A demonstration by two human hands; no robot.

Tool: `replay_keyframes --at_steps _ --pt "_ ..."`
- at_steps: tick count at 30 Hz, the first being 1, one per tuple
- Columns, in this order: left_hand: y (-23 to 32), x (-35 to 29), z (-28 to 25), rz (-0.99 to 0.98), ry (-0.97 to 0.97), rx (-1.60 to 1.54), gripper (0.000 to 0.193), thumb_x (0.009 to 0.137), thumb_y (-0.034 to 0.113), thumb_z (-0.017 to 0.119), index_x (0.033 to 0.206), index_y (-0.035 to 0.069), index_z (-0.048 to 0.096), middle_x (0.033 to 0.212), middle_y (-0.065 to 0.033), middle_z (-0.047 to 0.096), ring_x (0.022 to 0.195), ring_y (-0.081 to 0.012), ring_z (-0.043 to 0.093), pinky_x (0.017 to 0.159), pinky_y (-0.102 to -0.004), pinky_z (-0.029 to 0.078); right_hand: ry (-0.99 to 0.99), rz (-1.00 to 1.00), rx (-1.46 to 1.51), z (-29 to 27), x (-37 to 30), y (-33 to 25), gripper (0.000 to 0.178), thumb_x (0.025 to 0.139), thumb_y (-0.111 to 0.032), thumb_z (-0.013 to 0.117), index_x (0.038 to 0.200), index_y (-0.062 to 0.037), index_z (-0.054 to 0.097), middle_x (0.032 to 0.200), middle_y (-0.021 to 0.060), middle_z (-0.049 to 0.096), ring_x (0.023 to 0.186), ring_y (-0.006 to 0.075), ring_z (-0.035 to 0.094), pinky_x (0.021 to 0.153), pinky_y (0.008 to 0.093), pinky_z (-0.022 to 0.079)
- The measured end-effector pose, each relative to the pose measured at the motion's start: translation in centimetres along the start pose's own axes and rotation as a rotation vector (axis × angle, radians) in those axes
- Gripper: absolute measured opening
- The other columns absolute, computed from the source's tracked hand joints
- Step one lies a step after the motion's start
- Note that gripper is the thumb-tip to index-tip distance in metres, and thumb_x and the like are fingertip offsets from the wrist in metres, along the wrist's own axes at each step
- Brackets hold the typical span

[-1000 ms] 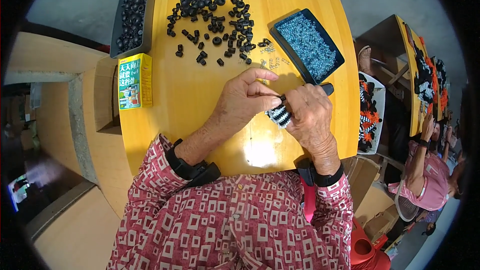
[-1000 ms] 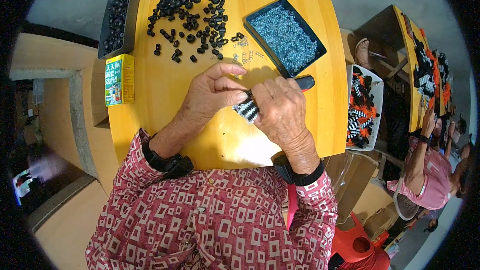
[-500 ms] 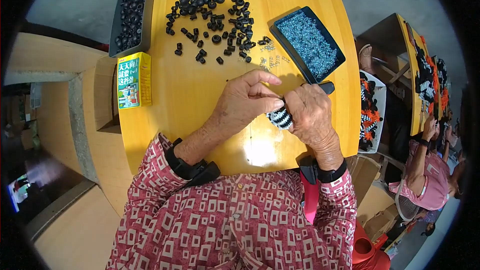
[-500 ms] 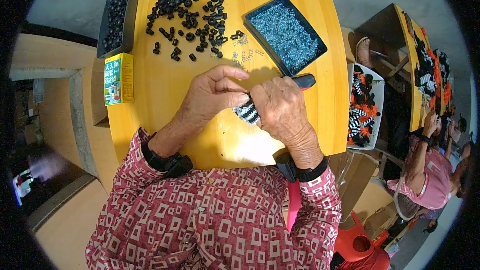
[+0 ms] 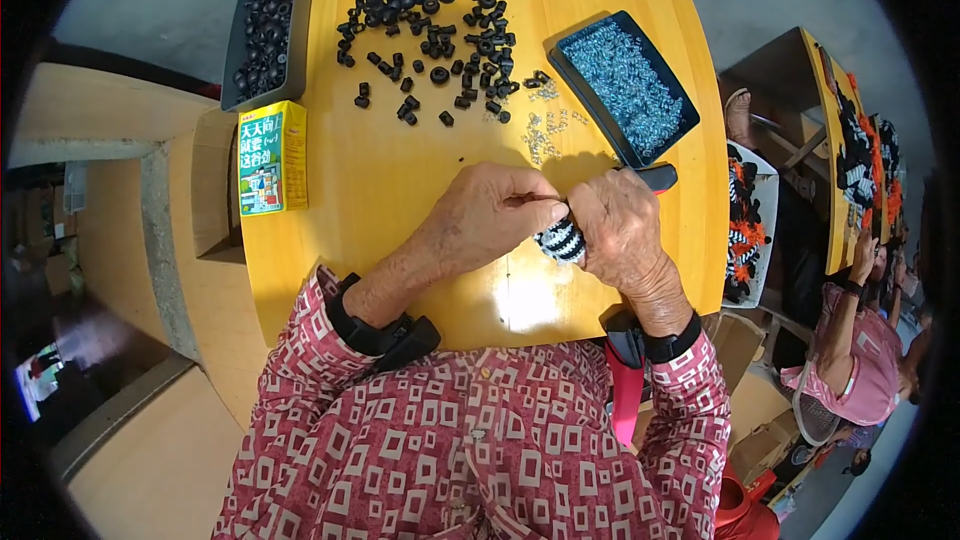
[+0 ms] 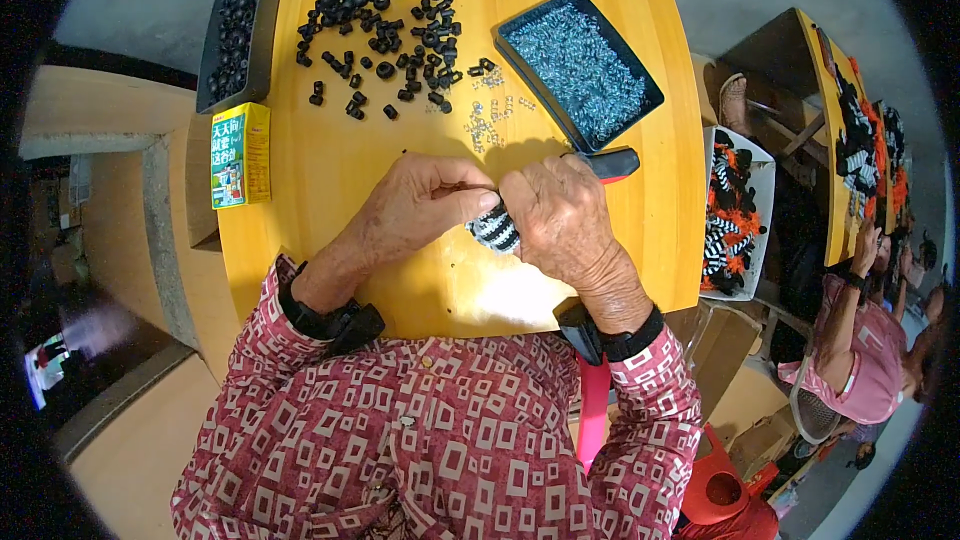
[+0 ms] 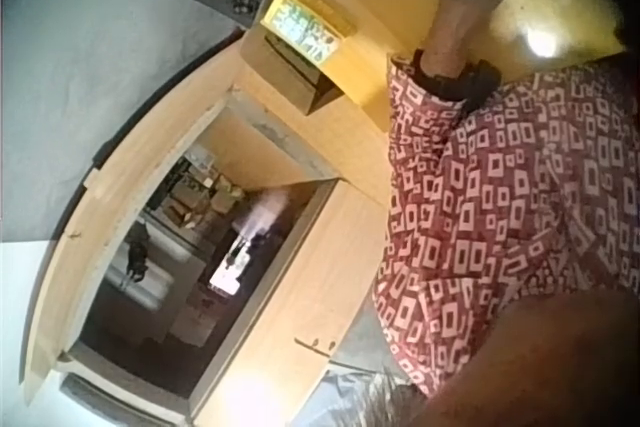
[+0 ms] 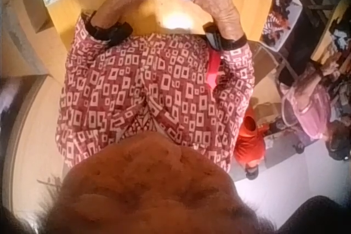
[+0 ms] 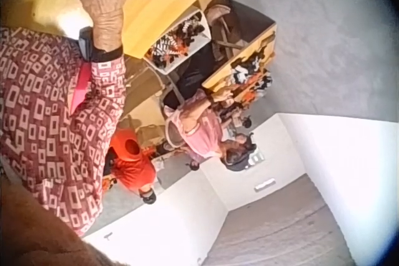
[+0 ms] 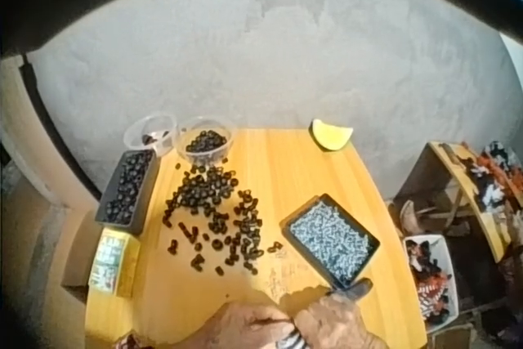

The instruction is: The person assembles small black plastic parts onto a striped cylindrical object by hand at a workstation.

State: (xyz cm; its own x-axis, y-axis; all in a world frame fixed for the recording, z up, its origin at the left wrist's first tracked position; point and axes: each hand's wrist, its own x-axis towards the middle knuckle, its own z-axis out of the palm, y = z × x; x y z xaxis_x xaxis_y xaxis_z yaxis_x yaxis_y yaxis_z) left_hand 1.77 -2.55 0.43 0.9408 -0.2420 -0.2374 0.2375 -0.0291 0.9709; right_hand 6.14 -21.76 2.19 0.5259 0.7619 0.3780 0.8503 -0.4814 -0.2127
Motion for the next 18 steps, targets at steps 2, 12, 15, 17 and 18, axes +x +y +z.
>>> replay_keyframes --at_steps 2,12,15,17,18 --pt "-0.2 0.0 0.0 0.011 0.007 -0.039 0.020 0.087 0.018 0.067 0.087 -0.003 0.069 0.068 -0.0030 0.063 0.066 -0.0055 0.054 0.059 -0.0262 0.045 -0.004 0.009 0.012 0.3 0.0 -0.1 0.026 0.072 -0.020 0.070 0.073 -0.0071 0.048 0.064 0.0095 0.049 0.059 0.0275 0.053 0.059 0.0397 0.043" --pt "-0.3 0.0 -0.1 0.080 0.019 -0.167 0.018 0.090 0.014 0.066 0.094 -0.003 0.069 0.077 -0.0007 0.065 0.071 -0.0044 0.055 0.065 -0.0233 0.047 0.041 0.138 0.054 0.2 0.3 -0.6 0.024 0.075 -0.018 0.071 0.074 -0.0060 0.050 0.067 0.0100 0.050 0.065 0.0281 0.055 0.061 0.0400 0.043" --pt "-0.3 -0.2 0.0 0.108 0.031 -0.293 0.018 0.093 0.011 0.065 0.100 -0.005 0.068 0.084 -0.0005 0.066 0.075 -0.0049 0.057 0.068 -0.0221 0.048 0.093 0.151 0.080 -0.8 0.9 -1.1 0.024 0.076 -0.019 0.074 0.080 -0.0046 0.056 0.068 0.0091 0.052 0.065 0.0273 0.055 0.061 0.0394 0.042" --pt "-0.3 -0.4 0.0 0.107 0.039 -0.331 0.018 0.093 0.010 0.065 0.103 -0.005 0.068 0.088 -0.0006 0.067 0.077 -0.0051 0.058 0.070 -0.0218 0.049 0.125 0.152 0.094 -1.1 0.8 -1.5 0.024 0.077 -0.019 0.076 0.083 -0.0037 0.059 0.069 0.0088 0.053 0.065 0.0271 0.055 0.061 0.0391 0.042" --pt "-0.2 -0.5 0.0 0.106 0.046 -0.325 0.018 0.093 0.008 0.065 0.106 -0.004 0.067 0.094 -0.0024 0.069 0.084 -0.0069 0.060 0.077 -0.0221 0.050 0.145 0.204 0.161 -1.2 0.7 -1.7 0.024 0.077 -0.018 0.078 0.088 -0.0034 0.062 0.071 0.0089 0.056 0.066 0.0272 0.056 0.061 0.0387 0.042"
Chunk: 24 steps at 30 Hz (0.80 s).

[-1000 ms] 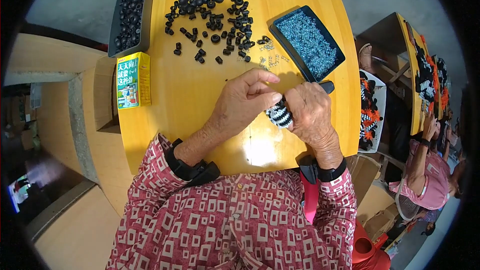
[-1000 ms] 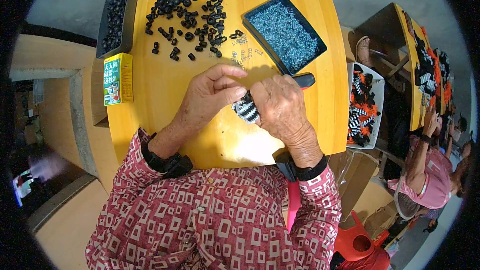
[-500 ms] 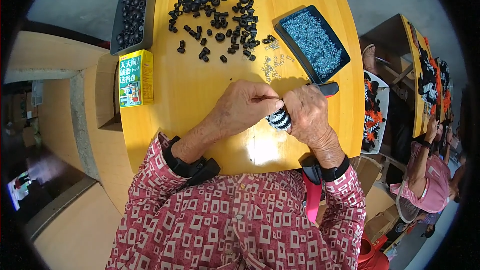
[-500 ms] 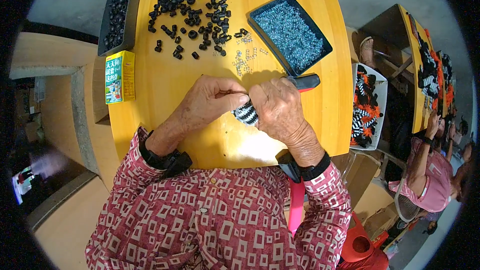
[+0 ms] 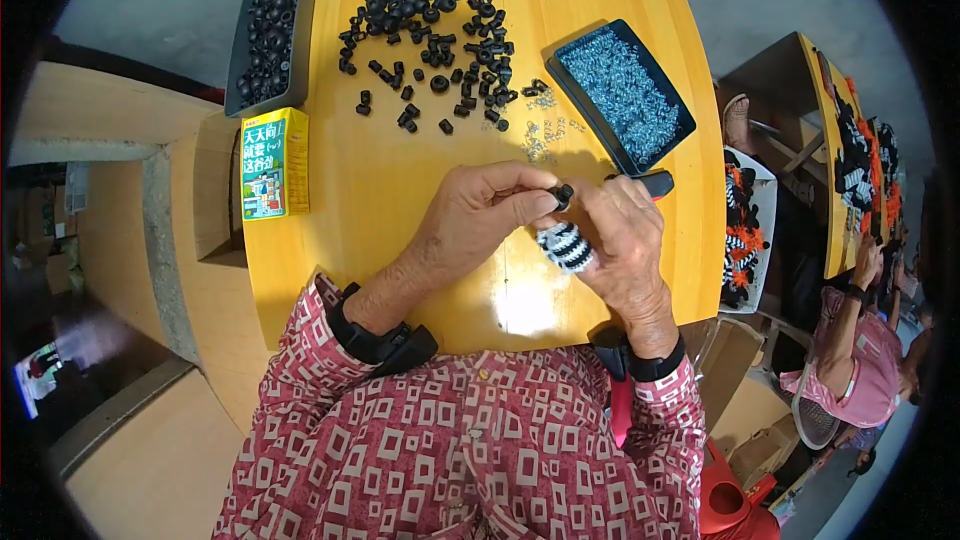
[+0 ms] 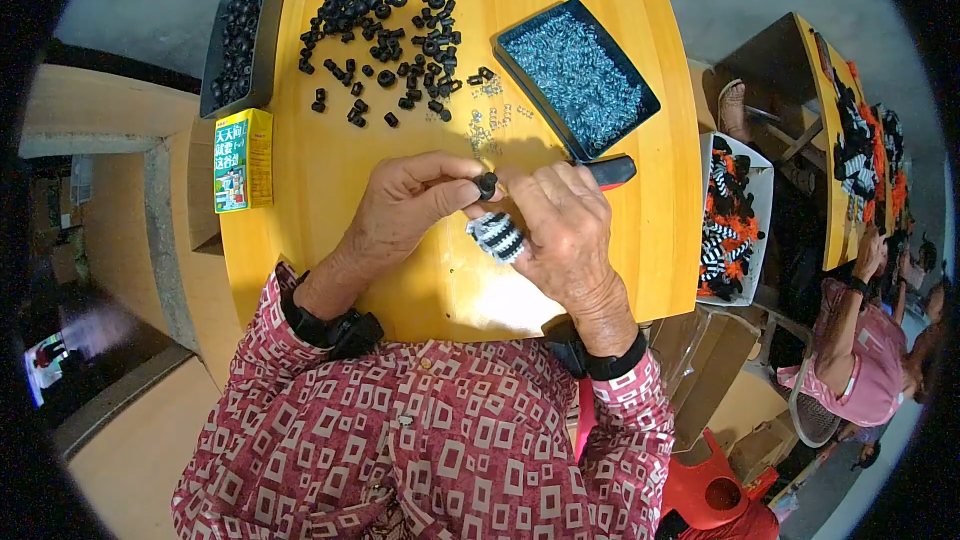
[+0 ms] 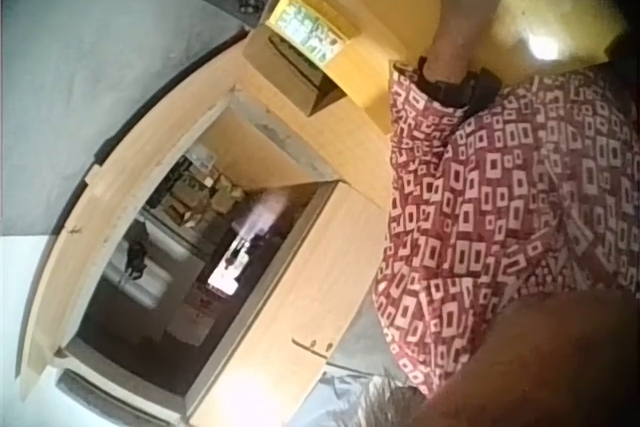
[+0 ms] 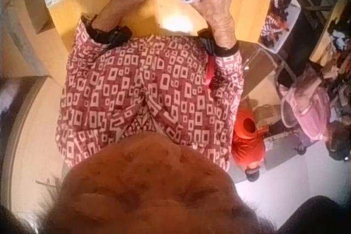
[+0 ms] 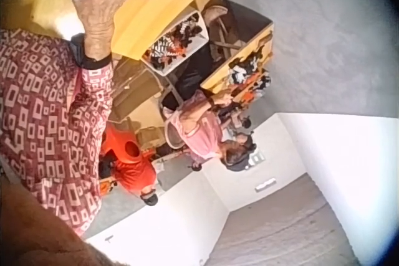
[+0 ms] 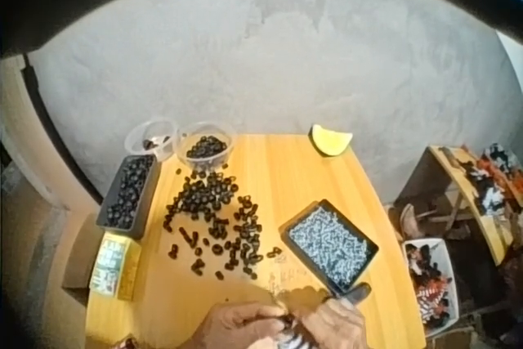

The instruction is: The person assembles small black plastic parts onto a striped cylindrical object by hand at a workstation.

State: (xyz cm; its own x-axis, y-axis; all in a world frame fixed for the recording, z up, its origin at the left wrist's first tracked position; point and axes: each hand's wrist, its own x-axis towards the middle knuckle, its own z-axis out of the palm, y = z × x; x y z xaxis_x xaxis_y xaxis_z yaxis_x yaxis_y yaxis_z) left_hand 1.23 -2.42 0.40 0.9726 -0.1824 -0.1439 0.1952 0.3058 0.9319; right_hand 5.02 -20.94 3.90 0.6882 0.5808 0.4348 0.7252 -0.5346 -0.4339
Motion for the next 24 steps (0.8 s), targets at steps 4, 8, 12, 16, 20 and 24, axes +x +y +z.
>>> replay_keyframes --at_steps 4,8,12,16,20,24 --pt "1.0 -0.4 0.4 0.123 0.057 0.233 0.019 0.092 0.004 0.066 0.110 -0.002 0.068 0.101 -0.0045 0.071 0.093 -0.0090 0.063 0.083 -0.0234 0.051 0.030 0.204 0.298 -0.1 -1.0 -0.6 0.027 0.076 -0.004 0.078 0.100 -0.0010 0.066 0.083 0.0085 0.065 0.073 0.0204 0.062 0.069 0.0329 0.048" --pt "1.7 -0.7 0.7 0.236 0.058 0.353 0.021 0.089 0.002 0.068 0.109 0.001 0.068 0.102 -0.0066 0.071 0.093 -0.0118 0.065 0.082 -0.0244 0.052 0.053 0.476 0.701 -0.8 -2.0 -1.3 0.028 0.082 0.005 0.071 0.109 0.0018 0.066 0.097 0.0067 0.068 0.087 0.0117 0.065 0.080 0.0256 0.054" --pt "1.6 -0.5 1.0 0.445 0.051 0.471 0.025 0.084 0.000 0.070 0.109 0.003 0.068 0.096 -0.0102 0.071 0.087 -0.0180 0.069 0.075 -0.0280 0.054 0.107 0.520 0.894 -0.5 -2.3 -1.0 0.028 0.083 0.010 0.068 0.110 0.0021 0.065 0.101 0.0068 0.068 0.090 0.0124 0.066 0.082 0.0262 0.055" --pt "1.5 -0.6 1.0 0.430 0.062 0.441 0.025 0.084 -0.001 0.069 0.109 0.003 0.068 0.098 -0.0105 0.071 0.089 -0.0188 0.070 0.078 -0.0288 0.055 0.124 0.513 0.922 -0.3 -2.3 -1.0 0.029 0.082 0.010 0.069 0.109 0.0021 0.065 0.100 0.0071 0.067 0.091 0.0125 0.066 0.082 0.0268 0.055" --pt "1.3 -0.6 1.2 0.401 0.071 0.399 0.025 0.085 -0.003 0.069 0.109 0.003 0.068 0.099 -0.0102 0.071 0.090 -0.0180 0.069 0.078 -0.0284 0.055 0.144 0.454 0.862 -0.1 -2.4 -1.1 0.030 0.081 0.011 0.069 0.109 0.0018 0.065 0.099 0.0067 0.066 0.090 0.0130 0.066 0.082 0.0267 0.055" --pt "1.1 -0.5 1.2 0.399 0.060 0.358 0.024 0.085 -0.004 0.068 0.108 0.002 0.068 0.098 -0.0097 0.071 0.089 -0.0167 0.069 0.079 -0.0277 0.055 0.151 0.451 0.845 -0.1 -2.4 -1.2 0.030 0.080 0.010 0.070 0.108 0.0015 0.065 0.098 0.0069 0.066 0.089 0.0132 0.066 0.081 0.0263 0.055"
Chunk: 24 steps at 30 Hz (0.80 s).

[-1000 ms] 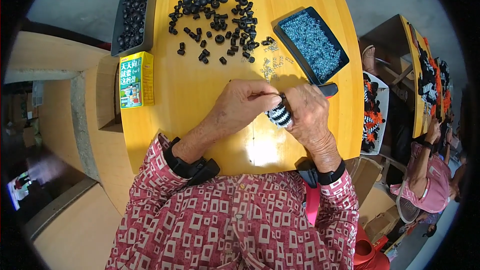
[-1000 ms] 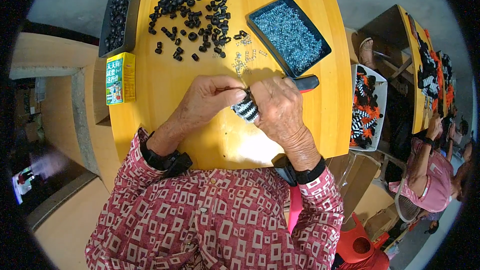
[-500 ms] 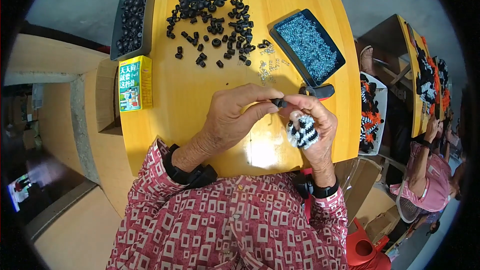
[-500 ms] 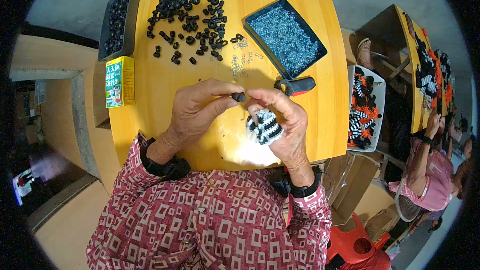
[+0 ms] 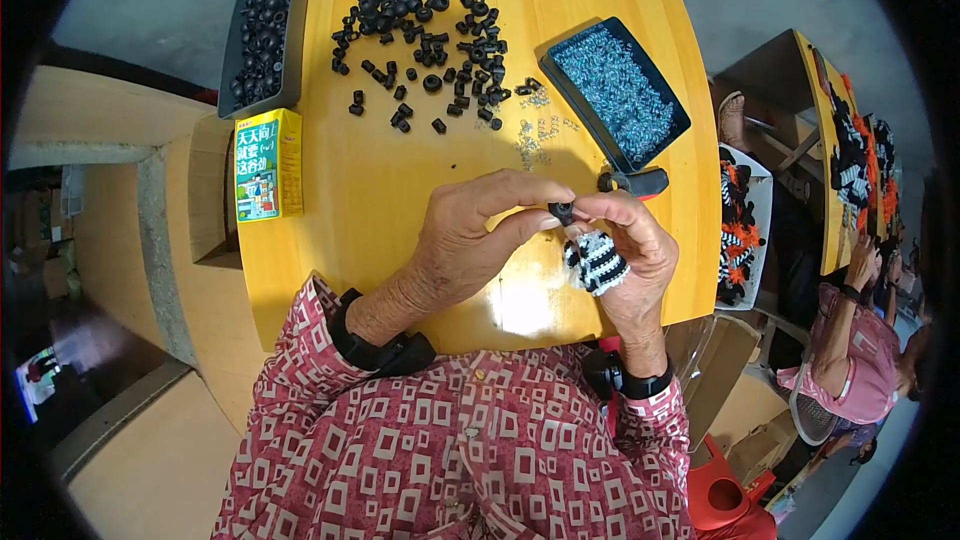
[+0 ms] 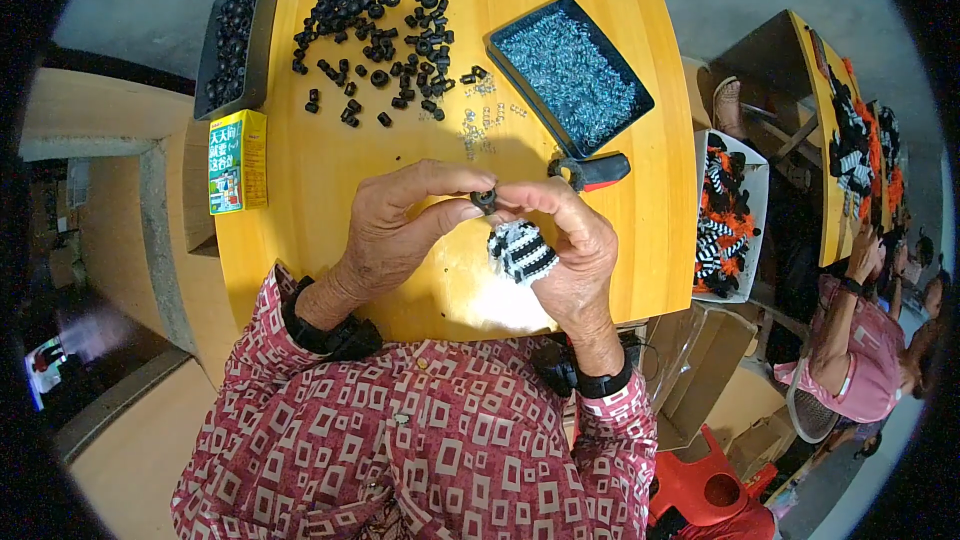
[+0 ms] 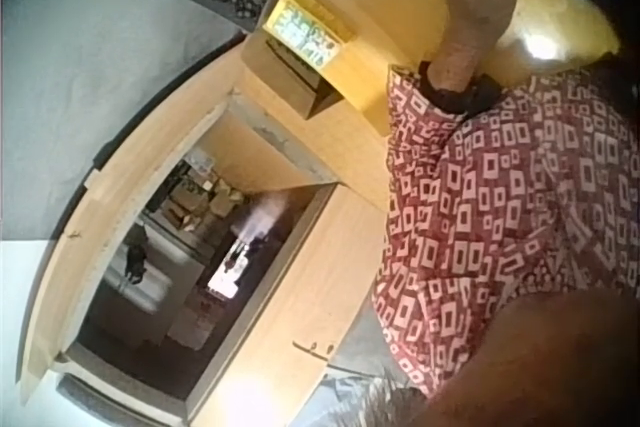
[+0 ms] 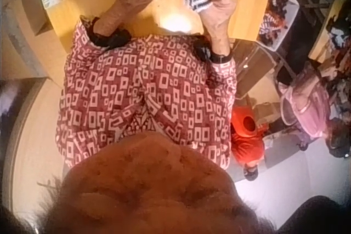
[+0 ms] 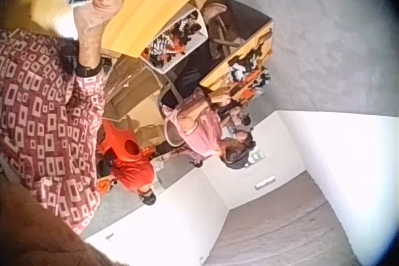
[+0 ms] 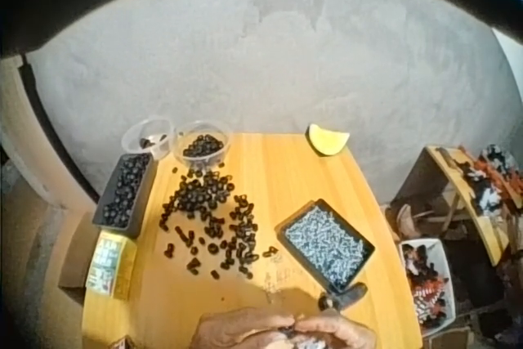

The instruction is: The person assembles small black plastic parts onto a striped cylindrical object by hand at a workstation.

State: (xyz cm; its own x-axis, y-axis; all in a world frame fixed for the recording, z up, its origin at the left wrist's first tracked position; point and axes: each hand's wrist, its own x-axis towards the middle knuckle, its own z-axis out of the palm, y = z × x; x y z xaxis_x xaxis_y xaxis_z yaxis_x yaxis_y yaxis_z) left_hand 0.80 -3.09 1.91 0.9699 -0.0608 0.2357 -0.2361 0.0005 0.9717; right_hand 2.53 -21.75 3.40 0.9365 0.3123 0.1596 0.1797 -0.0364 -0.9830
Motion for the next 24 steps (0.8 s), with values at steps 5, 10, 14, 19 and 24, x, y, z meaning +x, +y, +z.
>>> replay_keyframes --at_steps 5,10,14,19,24 --pt "-0.1 0.0 0.0 0.008 0.003 -0.018 0.024 0.084 -0.004 0.068 0.108 0.002 0.069 0.097 -0.0095 0.071 0.088 -0.0162 0.069 0.077 -0.0276 0.055 0.021 -0.074 -0.100 0.1 0.1 0.1 0.029 0.078 0.008 0.073 0.105 0.0005 0.066 0.095 0.0066 0.068 0.086 0.0136 0.066 0.078 0.0262 0.054" --pt "0.1 0.2 -0.1 0.113 0.028 0.109 0.021 0.084 -0.002 0.069 0.105 0.003 0.069 0.094 -0.0099 0.070 0.085 -0.0171 0.069 0.074 -0.0283 0.054 -0.006 -0.224 -0.454 -0.3 0.4 -0.6 0.026 0.075 0.006 0.075 0.099 -0.0003 0.066 0.091 0.0090 0.068 0.084 0.0195 0.065 0.077 0.0320 0.051" --pt "0.1 0.1 0.2 0.117 0.034 0.094 0.020 0.084 0.000 0.071 0.103 0.003 0.069 0.094 -0.0094 0.070 0.084 -0.0173 0.068 0.073 -0.0287 0.054 0.015 -0.502 -0.732 -0.4 0.6 -0.1 0.033 0.068 -0.004 0.081 0.097 -0.0021 0.066 0.084 0.0097 0.064 0.077 0.0248 0.062 0.068 0.0360 0.049" --pt "0.1 -0.2 0.3 -0.102 -0.023 -0.064 0.017 0.085 0.002 0.069 0.102 0.000 0.067 0.092 -0.0080 0.069 0.086 -0.0143 0.067 0.076 -0.0274 0.053 0.028 -0.526 -0.919 -0.5 0.9 -0.3 0.032 0.070 -0.008 0.076 0.101 -0.0012 0.067 0.088 0.0107 0.064 0.079 0.0261 0.062 0.070 0.0371 0.048" --pt "-0.4 -0.3 0.6 -0.227 -0.022 -0.128 0.016 0.087 0.004 0.067 0.102 -0.002 0.066 0.092 -0.0076 0.069 0.087 -0.0135 0.066 0.078 -0.0274 0.052 -0.026 -0.542 -1.038 -0.6 1.0 -0.3 0.035 0.067 -0.006 0.070 0.102 -0.0010 0.067 0.089 0.0110 0.064 0.081 0.0261 0.063 0.071 0.0374 0.047"
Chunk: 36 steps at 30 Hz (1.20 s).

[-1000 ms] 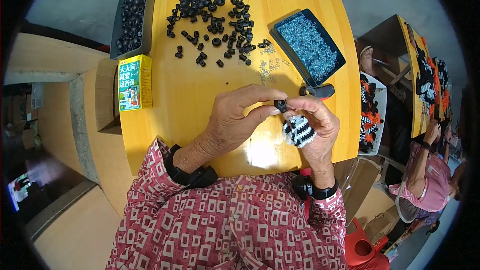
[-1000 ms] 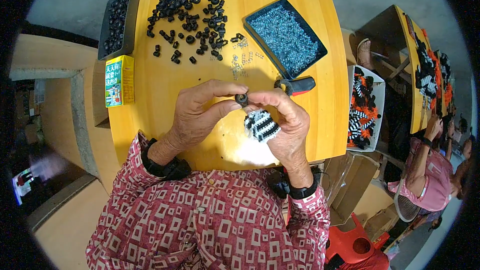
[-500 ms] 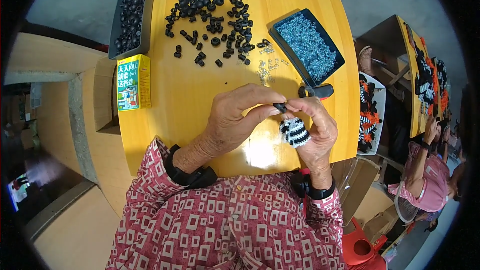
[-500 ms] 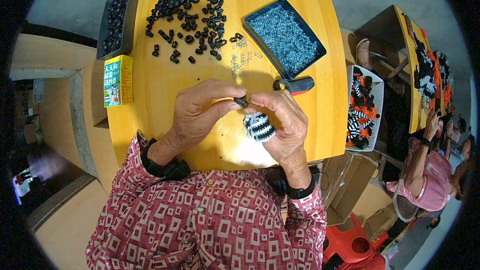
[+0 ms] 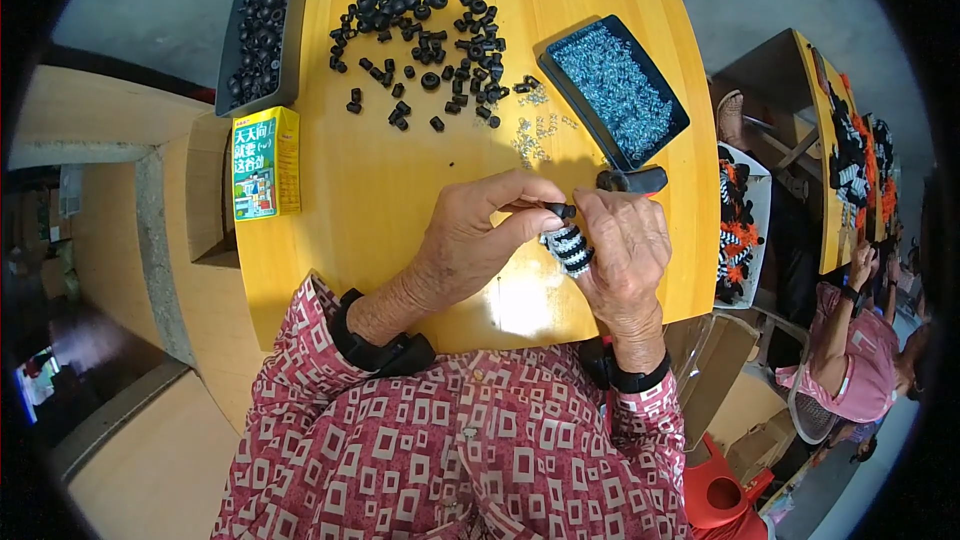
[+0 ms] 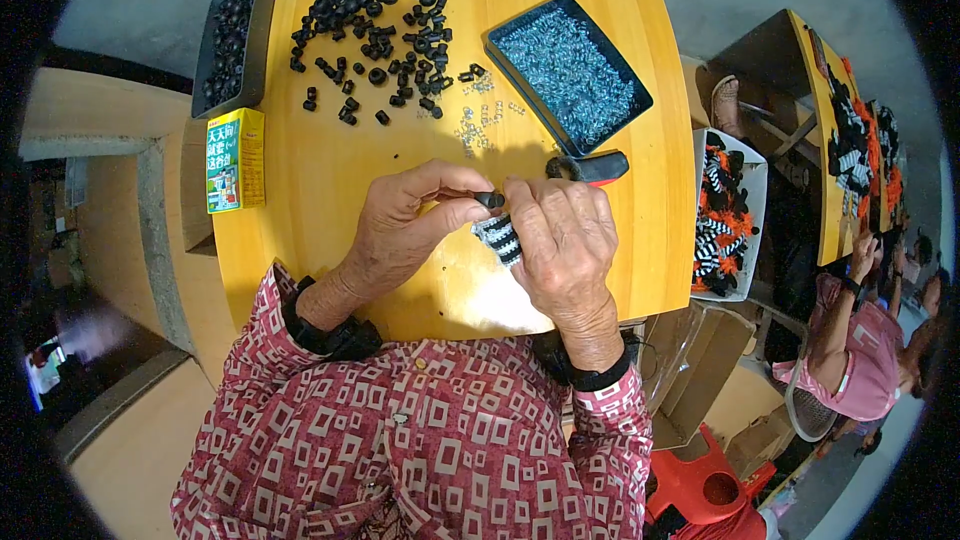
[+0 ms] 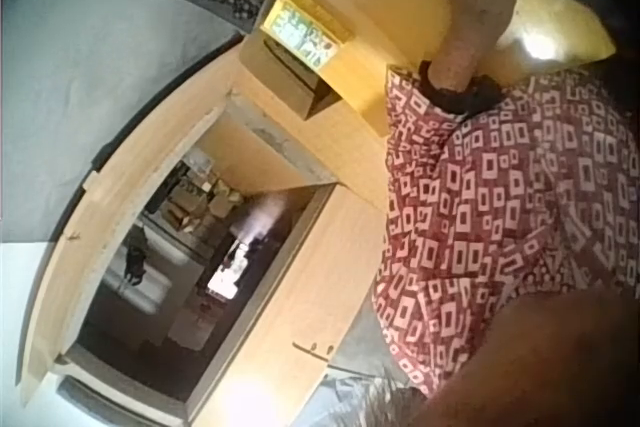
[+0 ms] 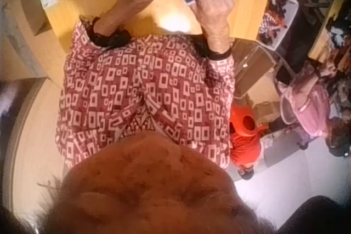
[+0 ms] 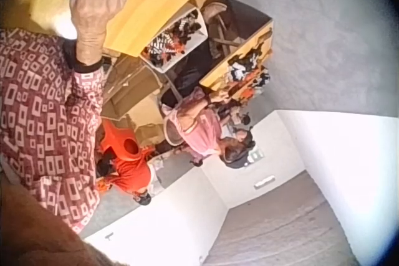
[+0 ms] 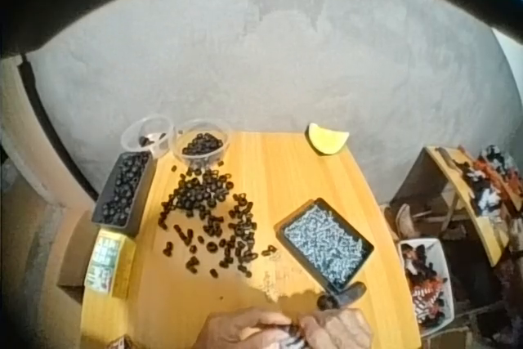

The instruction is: The person assembles small black plastic parts onto a striped cylindrical object by hand at a workstation.

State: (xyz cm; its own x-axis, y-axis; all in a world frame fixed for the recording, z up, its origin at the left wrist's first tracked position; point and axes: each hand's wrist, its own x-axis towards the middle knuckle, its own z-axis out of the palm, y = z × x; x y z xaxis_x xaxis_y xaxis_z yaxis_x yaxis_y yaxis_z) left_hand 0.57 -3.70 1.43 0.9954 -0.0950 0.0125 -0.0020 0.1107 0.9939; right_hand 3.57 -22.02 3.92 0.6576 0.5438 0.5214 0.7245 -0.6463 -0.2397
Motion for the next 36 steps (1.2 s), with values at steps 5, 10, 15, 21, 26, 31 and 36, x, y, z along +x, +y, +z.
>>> replay_keyframes --at_steps 5,10,15,21,26,31,36 --pt "0.6 0.0 0.0 0.101 0.007 0.101 0.015 0.088 0.004 0.066 0.102 -0.002 0.065 0.092 -0.0077 0.069 0.086 -0.0135 0.066 0.078 -0.0274 0.052 0.007 -0.052 -0.014 0.3 -0.3 0.0 0.038 0.065 -0.006 0.066 0.102 0.0008 0.067 0.089 0.0110 0.063 0.082 0.0258 0.063 0.071 0.0375 0.047" --pt "0.6 0.0 0.1 -0.029 0.001 -0.071 0.014 0.089 0.004 0.065 0.102 -0.003 0.065 0.094 -0.0057 0.069 0.088 -0.0095 0.063 0.080 -0.0252 0.052 0.056 -0.057 -0.010 0.5 -0.3 0.2 0.037 0.064 -0.006 0.066 0.101 0.0020 0.067 0.087 0.0115 0.063 0.081 0.0256 0.063 0.071 0.0375 0.047" --pt "-0.6 0.0 -0.1 -0.136 -0.013 -0.182 0.016 0.090 0.003 0.065 0.105 -0.003 0.065 0.096 -0.0040 0.069 0.089 -0.0076 0.062 0.081 -0.0235 0.051 0.027 -0.035 -0.031 0.7 -0.1 -0.1 0.037 0.065 -0.005 0.066 0.101 0.0021 0.067 0.086 0.0107 0.063 0.080 0.0257 0.062 0.071 0.0379 0.047" --pt "-0.5 0.2 -0.2 -0.173 -0.028 0.008 0.018 0.089 0.006 0.065 0.104 -0.003 0.067 0.088 -0.0040 0.069 0.081 -0.0069 0.061 0.075 -0.0226 0.050 -0.077 -0.030 -0.054 0.8 -0.1 0.0 0.035 0.067 -0.004 0.065 0.101 0.0014 0.065 0.083 0.0095 0.061 0.080 0.0259 0.060 0.071 0.0383 0.047" --pt "-0.5 0.2 -0.3 -0.221 -0.027 0.089 0.016 0.089 0.004 0.065 0.103 -0.003 0.070 0.088 -0.0010 0.070 0.082 -0.0063 0.061 0.076 -0.0211 0.050 -0.123 -0.050 -0.078 1.8 -0.4 0.3 0.032 0.066 -0.006 0.064 0.096 0.0017 0.063 0.074 0.0093 0.053 0.072 0.0258 0.054 0.066 0.0385 0.044" --pt "-0.6 0.4 -0.3 -0.231 0.009 0.109 0.014 0.088 0.004 0.066 0.099 -0.003 0.071 0.086 -0.0009 0.070 0.081 -0.0059 0.061 0.074 -0.0214 0.050 -0.141 -0.070 -0.053 1.7 0.0 0.1 0.028 0.064 -0.008 0.065 0.090 0.0013 0.061 0.072 0.0092 0.051 0.069 0.0257 0.053 0.063 0.0381 0.042" --pt "-0.9 0.6 -0.4 -0.226 0.024 0.125 0.014 0.087 0.004 0.067 0.099 -0.003 0.071 0.086 -0.0011 0.070 0.081 -0.0061 0.061 0.074 -0.0217 0.050 -0.119 -0.075 -0.057 2.2 -0.2 0.1 0.021 0.061 -0.007 0.065 0.080 -0.0022 0.057 0.070 0.0087 0.049 0.066 0.0255 0.051 0.061 0.0383 0.040"
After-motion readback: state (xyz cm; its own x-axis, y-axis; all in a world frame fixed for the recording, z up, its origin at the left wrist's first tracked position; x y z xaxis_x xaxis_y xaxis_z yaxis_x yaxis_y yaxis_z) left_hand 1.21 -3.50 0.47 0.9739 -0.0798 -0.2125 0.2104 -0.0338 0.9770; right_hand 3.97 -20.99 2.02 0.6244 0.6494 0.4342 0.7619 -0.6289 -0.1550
